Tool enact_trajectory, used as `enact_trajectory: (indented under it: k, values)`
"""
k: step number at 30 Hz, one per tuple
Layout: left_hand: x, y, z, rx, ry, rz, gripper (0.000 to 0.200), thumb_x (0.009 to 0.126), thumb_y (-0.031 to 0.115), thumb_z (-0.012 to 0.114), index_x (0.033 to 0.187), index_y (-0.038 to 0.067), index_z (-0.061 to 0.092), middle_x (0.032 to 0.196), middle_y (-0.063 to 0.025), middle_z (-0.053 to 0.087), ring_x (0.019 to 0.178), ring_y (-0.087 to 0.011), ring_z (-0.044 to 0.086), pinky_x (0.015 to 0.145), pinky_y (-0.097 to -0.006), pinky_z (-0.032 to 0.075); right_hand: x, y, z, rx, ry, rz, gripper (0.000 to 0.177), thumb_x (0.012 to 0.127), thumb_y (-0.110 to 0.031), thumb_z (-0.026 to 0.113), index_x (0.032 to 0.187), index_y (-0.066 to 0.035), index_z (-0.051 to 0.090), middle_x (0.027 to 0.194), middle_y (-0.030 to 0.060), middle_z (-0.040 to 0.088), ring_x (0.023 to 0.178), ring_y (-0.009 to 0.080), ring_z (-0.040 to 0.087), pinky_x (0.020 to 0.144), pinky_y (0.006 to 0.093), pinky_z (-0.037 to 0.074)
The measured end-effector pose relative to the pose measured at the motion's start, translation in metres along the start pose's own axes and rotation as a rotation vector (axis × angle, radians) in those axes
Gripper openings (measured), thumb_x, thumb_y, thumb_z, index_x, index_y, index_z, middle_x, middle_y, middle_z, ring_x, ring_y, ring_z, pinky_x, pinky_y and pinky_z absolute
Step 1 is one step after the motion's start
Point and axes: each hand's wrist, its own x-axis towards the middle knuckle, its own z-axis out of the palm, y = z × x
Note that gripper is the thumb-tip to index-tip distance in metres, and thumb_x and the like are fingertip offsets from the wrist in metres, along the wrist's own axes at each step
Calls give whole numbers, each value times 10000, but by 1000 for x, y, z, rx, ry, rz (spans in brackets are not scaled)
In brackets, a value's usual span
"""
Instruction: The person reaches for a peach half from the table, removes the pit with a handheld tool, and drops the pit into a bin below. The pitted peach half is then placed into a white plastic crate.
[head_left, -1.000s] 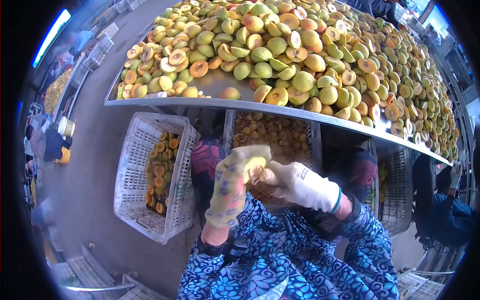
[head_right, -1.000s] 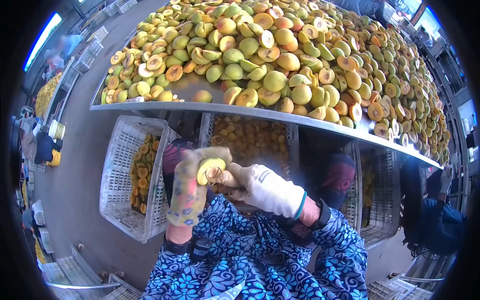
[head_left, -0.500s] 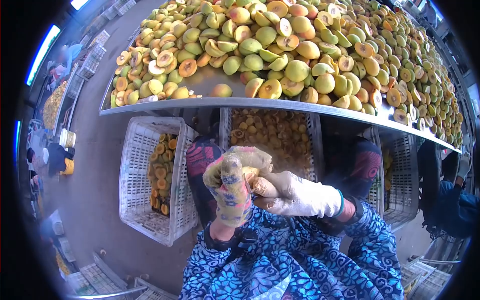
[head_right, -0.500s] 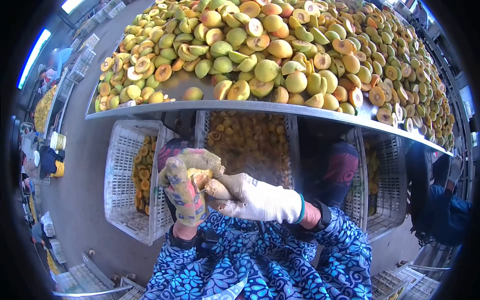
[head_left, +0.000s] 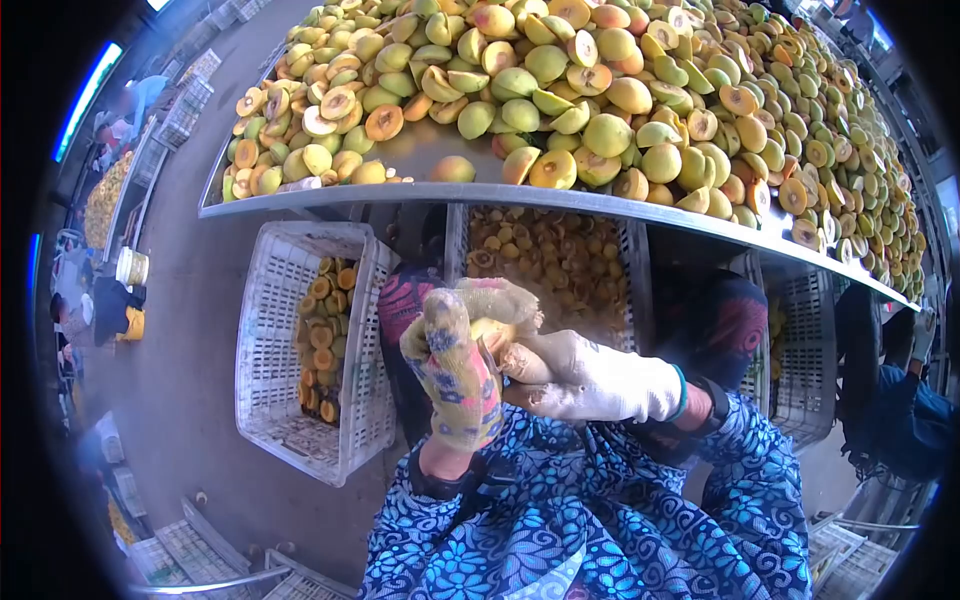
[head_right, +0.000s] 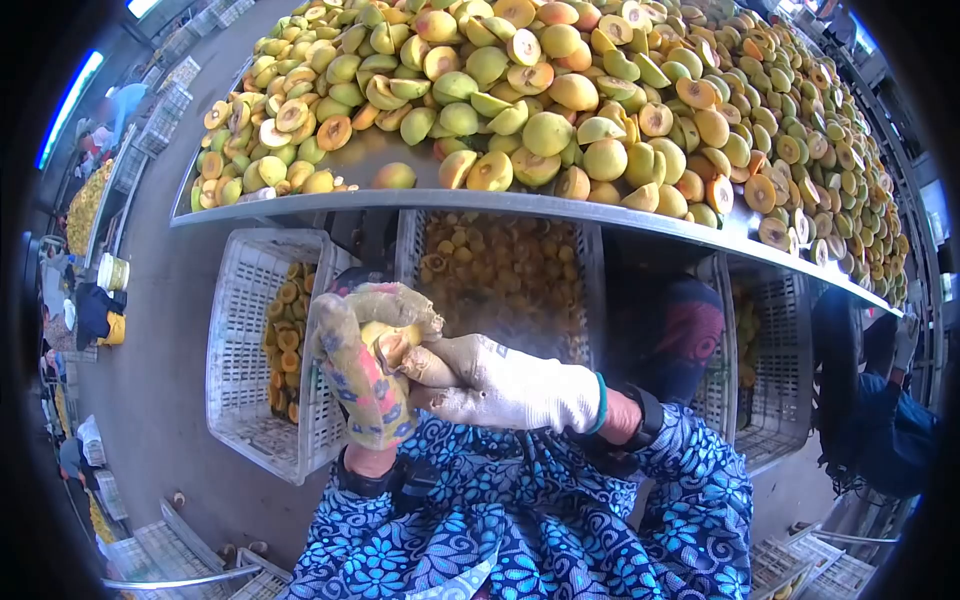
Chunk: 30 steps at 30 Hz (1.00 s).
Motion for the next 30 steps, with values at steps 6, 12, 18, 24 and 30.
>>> enact_trajectory:
  k: [6,12,18,24,30]
  values:
    - [11,9,-11,168,-258,128,655,1017,584,364,956,-1,652,860,-119,678,766,-203,670,691,-322,556,7,-39,-16,138,-136,394,268,985,-265,597,1083,-18,561,726,71,584,623,155,602,540,308,469]
    - [18,8,-20,41,-283,177,555,1001,455,502,811,-23,712,839,-123,706,778,-213,680,665,-312,529,10,-28,-5,650,-220,679,310,1019,-394,530,1058,-95,602,631,-78,484,480,16,456,414,201,354]
    - [34,16,-19,-56,-398,-12,620,1019,464,478,709,-27,694,762,-112,696,690,-203,665,632,-305,515,11,-19,-9,1175,-296,831,238,1040,-326,507,908,-129,523,594,-66,397,458,37,386,378,187,291]
    - [56,-16,-27,-188,-207,-275,515,1026,440,488,882,-3,707,766,-107,685,712,-212,665,657,-331,523,19,0,-11,1258,-387,584,297,970,-349,617,907,-79,510,612,-36,437,462,46,419,365,194,302]
    - [85,11,-78,-166,247,-62,539,1021,510,449,903,30,665,789,-117,696,668,-195,692,635,-305,587,8,5,-26,903,245,611,188,980,-229,597,889,-115,479,666,-43,452,503,54,432,454,214,369]
